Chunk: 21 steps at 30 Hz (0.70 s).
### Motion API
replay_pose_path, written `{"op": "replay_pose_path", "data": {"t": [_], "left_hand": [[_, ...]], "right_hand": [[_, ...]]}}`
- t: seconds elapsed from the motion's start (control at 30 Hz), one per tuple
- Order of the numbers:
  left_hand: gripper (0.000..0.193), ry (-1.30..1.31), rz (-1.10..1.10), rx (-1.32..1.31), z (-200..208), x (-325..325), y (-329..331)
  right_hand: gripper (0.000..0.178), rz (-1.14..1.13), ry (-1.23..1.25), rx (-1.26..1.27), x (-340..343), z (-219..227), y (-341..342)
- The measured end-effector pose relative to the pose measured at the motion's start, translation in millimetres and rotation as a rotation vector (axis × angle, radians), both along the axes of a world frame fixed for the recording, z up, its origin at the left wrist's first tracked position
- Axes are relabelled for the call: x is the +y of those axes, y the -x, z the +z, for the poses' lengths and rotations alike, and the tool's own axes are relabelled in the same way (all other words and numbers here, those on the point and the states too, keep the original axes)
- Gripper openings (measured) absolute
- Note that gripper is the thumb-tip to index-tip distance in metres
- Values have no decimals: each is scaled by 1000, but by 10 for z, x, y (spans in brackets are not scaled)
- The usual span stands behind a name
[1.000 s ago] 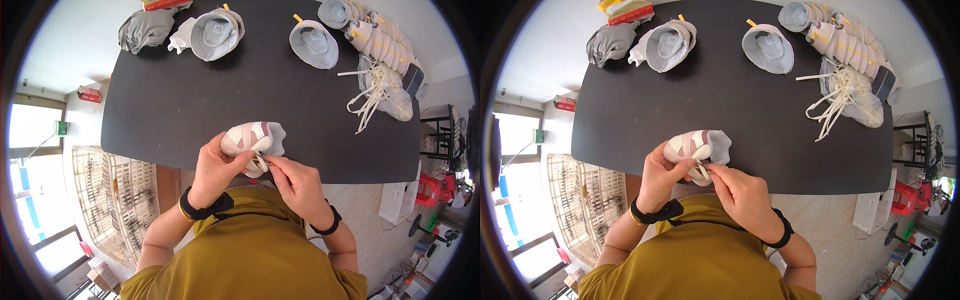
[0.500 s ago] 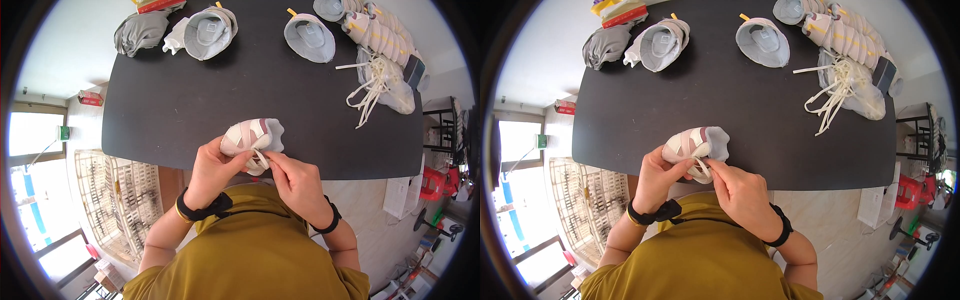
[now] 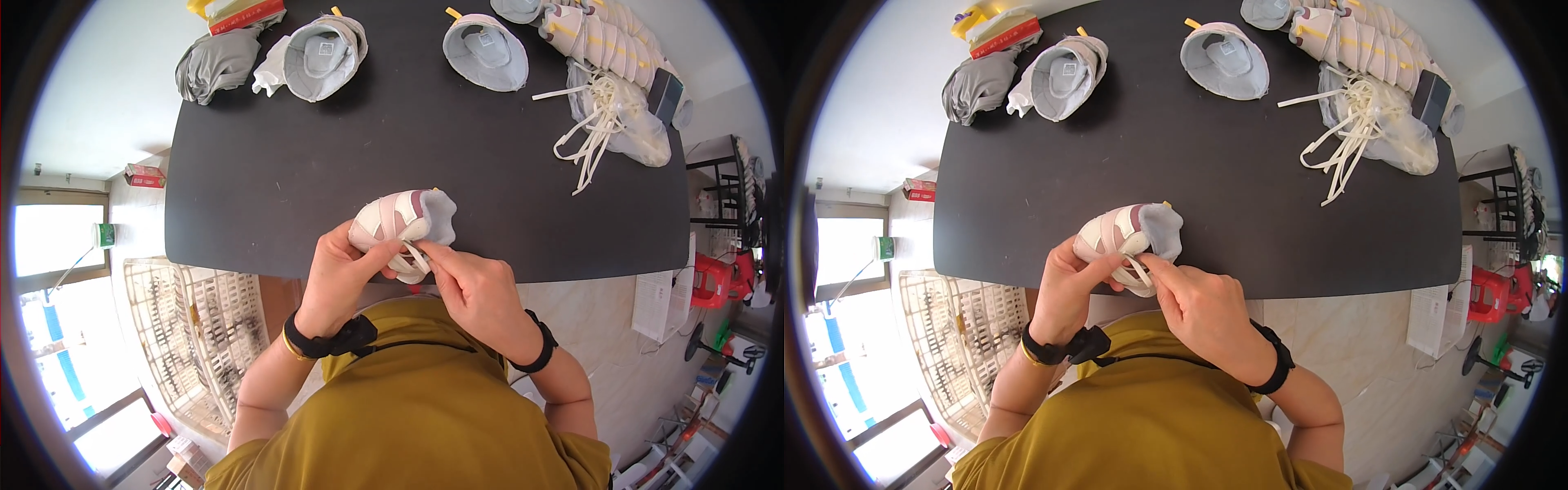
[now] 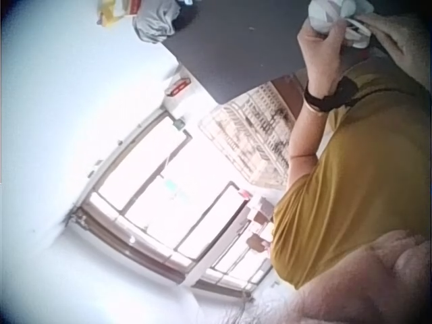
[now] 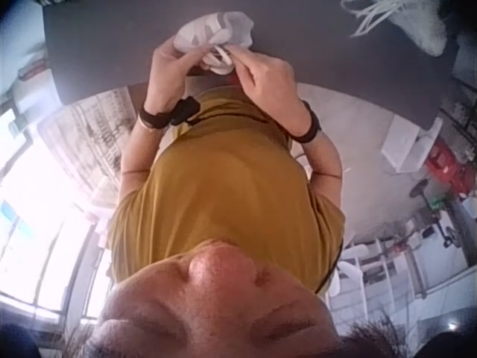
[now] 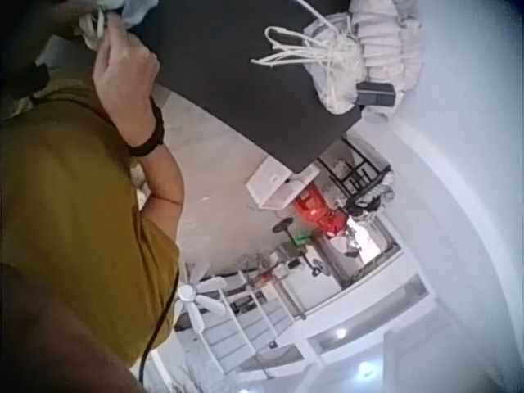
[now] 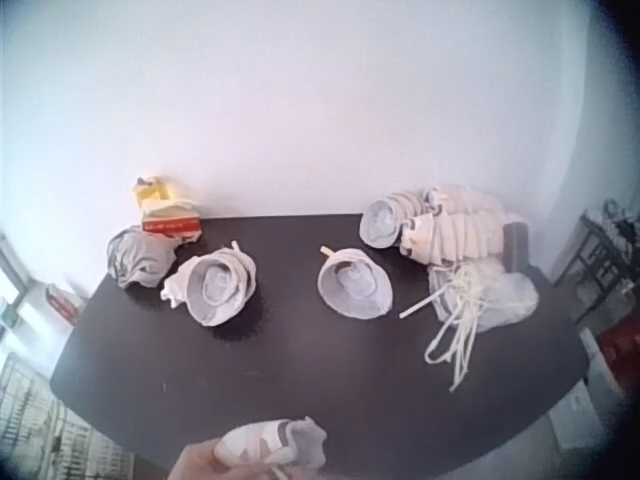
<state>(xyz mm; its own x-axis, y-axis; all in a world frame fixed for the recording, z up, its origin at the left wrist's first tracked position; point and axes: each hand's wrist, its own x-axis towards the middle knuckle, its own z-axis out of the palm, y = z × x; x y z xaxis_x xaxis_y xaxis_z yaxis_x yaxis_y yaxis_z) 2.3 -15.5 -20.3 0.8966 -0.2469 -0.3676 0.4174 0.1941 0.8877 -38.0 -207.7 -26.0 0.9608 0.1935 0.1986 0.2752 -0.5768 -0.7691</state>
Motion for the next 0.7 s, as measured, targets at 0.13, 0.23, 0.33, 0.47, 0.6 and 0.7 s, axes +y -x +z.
{"op": "replay_pose_path", "data": {"t": [0.13,0.23,0.33,0.47,0.6,0.7], "left_hand": [[15,11,-3,8,-30,17,-4],[17,-15,13,-9,-10,-13,2],[17,-66,31,-38,3,-47,10],[17,-140,54,-74,29,-56,78],[17,-120,82,-87,2,-61,69],[17,-94,79,-61,-7,-51,64]], "right_hand": [[31,-1,-3,-3,16,-23,7],[31,-6,-20,-14,22,-39,12],[31,-10,-48,-11,18,-42,6],[30,-10,-60,32,34,-13,58],[29,-8,-117,50,56,-20,48],[28,-1,-135,82,52,-16,44]]}}
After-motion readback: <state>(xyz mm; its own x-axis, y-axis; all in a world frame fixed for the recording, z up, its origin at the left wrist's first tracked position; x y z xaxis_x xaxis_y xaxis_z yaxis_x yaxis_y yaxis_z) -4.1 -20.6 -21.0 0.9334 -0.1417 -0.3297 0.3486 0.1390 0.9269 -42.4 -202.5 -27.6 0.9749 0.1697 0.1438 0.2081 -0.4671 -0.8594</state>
